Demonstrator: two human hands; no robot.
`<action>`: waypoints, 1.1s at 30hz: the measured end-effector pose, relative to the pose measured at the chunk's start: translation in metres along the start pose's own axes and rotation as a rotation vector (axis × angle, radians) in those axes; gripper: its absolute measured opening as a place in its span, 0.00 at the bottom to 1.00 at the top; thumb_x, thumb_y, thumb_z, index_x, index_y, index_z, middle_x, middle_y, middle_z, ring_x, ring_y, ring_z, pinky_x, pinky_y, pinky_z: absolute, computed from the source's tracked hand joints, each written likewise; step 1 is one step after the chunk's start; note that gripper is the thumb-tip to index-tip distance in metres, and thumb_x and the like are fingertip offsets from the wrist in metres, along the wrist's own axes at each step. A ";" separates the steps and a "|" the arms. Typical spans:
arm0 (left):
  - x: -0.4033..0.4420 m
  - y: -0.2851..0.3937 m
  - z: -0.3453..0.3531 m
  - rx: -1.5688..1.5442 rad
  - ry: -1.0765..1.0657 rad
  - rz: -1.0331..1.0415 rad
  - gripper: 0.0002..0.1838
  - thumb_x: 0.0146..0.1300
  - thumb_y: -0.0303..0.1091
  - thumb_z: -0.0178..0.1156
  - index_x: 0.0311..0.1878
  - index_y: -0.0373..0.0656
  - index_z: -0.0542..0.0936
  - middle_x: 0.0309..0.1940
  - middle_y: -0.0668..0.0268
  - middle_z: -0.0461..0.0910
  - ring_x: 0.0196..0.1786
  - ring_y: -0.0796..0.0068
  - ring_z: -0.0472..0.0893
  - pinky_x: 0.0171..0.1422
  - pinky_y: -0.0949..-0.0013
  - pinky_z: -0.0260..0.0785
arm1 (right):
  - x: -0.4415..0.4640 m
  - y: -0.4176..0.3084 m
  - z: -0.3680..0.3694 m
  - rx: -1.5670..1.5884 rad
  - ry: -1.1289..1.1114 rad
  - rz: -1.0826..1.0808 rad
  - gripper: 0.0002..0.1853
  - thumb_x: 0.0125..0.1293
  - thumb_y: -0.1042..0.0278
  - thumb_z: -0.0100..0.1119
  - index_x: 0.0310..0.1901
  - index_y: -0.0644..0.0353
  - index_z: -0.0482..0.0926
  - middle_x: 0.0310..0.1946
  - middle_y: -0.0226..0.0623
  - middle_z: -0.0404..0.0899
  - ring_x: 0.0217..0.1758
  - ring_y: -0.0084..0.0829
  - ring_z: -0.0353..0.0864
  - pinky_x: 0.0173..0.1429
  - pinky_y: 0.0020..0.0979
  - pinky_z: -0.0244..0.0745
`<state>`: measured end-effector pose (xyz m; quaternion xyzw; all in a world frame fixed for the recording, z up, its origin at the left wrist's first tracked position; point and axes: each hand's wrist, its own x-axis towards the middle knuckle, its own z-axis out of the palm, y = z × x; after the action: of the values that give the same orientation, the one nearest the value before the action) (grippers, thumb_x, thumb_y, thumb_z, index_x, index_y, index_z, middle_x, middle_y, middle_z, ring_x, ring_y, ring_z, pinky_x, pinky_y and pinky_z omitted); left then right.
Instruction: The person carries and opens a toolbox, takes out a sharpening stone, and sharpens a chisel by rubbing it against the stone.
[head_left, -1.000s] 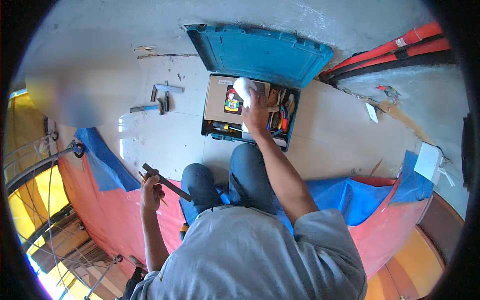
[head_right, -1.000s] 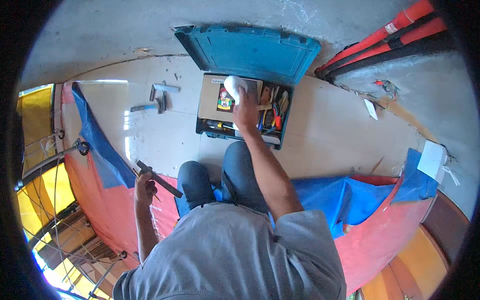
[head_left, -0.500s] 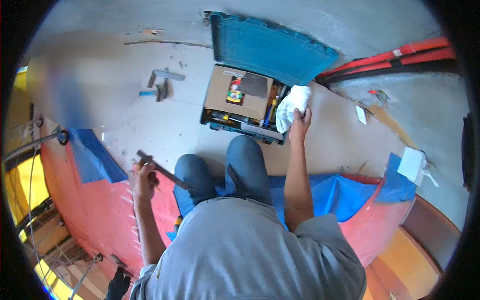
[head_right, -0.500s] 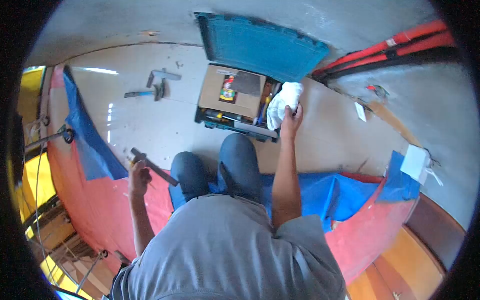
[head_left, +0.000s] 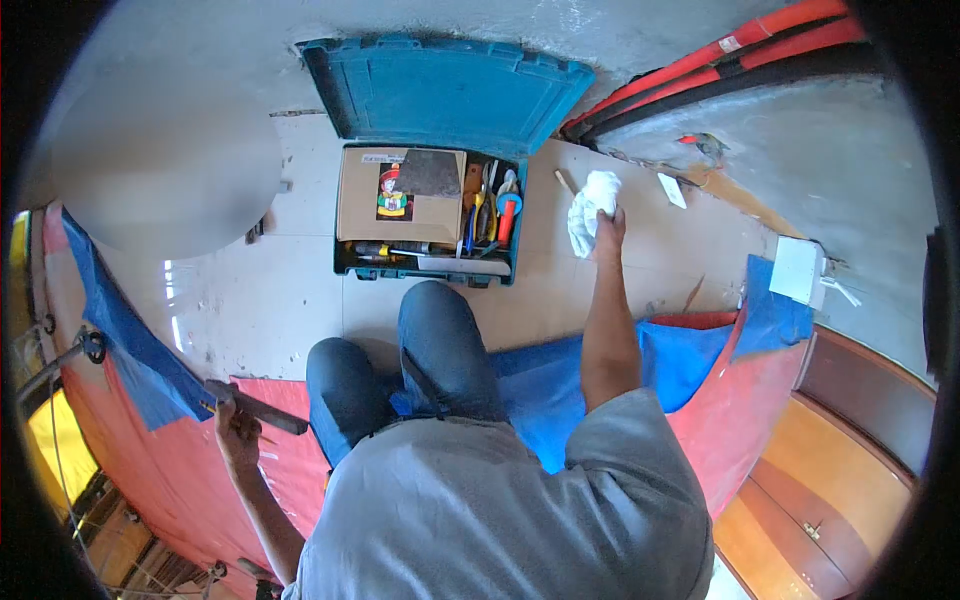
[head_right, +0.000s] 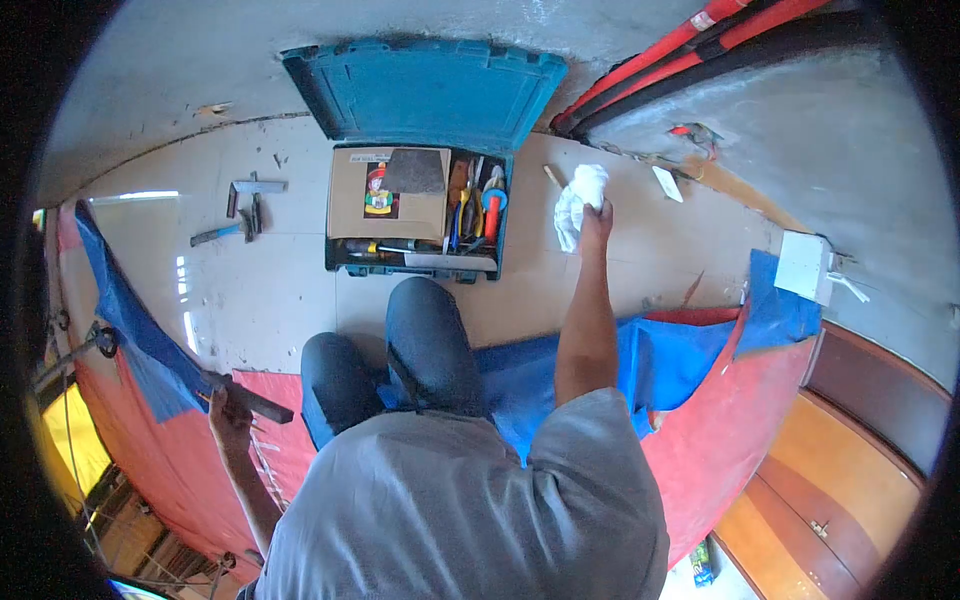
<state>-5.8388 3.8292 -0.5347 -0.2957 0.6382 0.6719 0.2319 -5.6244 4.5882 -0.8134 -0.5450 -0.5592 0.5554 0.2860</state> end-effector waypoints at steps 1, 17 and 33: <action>0.001 0.000 -0.006 -0.006 -0.026 0.013 0.13 0.70 0.43 0.63 0.49 0.45 0.80 0.22 0.78 0.67 0.17 0.87 0.62 0.20 0.77 0.54 | 0.016 -0.002 0.010 -0.350 -0.036 -0.161 0.23 0.67 0.74 0.62 0.64 0.64 0.74 0.55 0.49 0.82 0.57 0.45 0.83 0.62 0.45 0.78; 0.023 0.007 0.004 -0.130 0.031 0.025 0.19 0.72 0.46 0.62 0.53 0.39 0.84 0.28 0.65 0.85 0.14 0.81 0.68 0.17 0.76 0.65 | -0.014 0.005 0.094 -0.919 0.018 -0.082 0.27 0.60 0.67 0.65 0.60 0.60 0.68 0.50 0.60 0.83 0.51 0.60 0.86 0.55 0.55 0.82; 0.034 -0.014 -0.035 -0.229 -0.291 -0.076 0.26 0.69 0.46 0.64 0.61 0.36 0.79 0.42 0.54 0.88 0.36 0.64 0.88 0.40 0.64 0.85 | 0.019 0.025 0.074 -0.373 0.056 -0.104 0.42 0.51 0.59 0.76 0.67 0.66 0.69 0.52 0.55 0.84 0.54 0.50 0.87 0.57 0.46 0.81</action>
<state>-5.8501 3.7935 -0.5688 -0.2436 0.5056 0.7667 0.3118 -5.6902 4.5777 -0.8586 -0.5740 -0.6717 0.4113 0.2239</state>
